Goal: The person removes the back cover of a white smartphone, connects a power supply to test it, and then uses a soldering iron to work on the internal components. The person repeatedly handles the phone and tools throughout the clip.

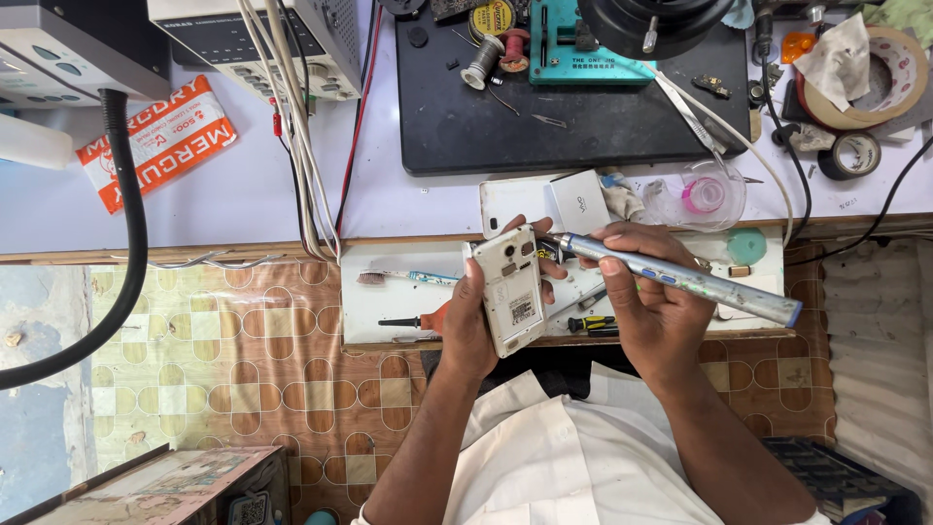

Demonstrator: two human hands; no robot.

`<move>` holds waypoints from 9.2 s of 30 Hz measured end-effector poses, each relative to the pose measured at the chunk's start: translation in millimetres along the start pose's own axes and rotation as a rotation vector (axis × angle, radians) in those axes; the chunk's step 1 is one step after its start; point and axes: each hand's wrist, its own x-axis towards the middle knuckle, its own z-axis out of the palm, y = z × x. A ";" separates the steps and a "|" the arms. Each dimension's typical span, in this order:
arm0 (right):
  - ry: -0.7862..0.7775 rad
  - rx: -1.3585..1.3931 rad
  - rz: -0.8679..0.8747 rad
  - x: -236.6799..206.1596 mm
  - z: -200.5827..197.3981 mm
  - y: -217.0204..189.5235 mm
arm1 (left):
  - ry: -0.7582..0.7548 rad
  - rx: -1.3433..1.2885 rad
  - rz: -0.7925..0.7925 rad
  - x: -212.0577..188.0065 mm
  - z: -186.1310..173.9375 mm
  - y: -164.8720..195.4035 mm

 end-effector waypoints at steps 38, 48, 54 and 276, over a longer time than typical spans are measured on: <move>0.006 -0.008 0.035 23.2 13.7 9.8 | -0.065 -0.401 0.057 26.2 -7.7 -19.2; -0.016 -0.083 0.007 35.0 2.2 6.5 | -0.027 -0.069 0.001 31.1 -10.6 -16.4; -0.035 -0.090 -0.003 36.8 2.4 6.7 | -0.006 -0.047 0.009 29.9 -12.3 -17.1; -0.183 -0.188 -0.150 7.3 6.6 19.5 | 0.032 -0.150 0.073 30.3 -28.1 -30.0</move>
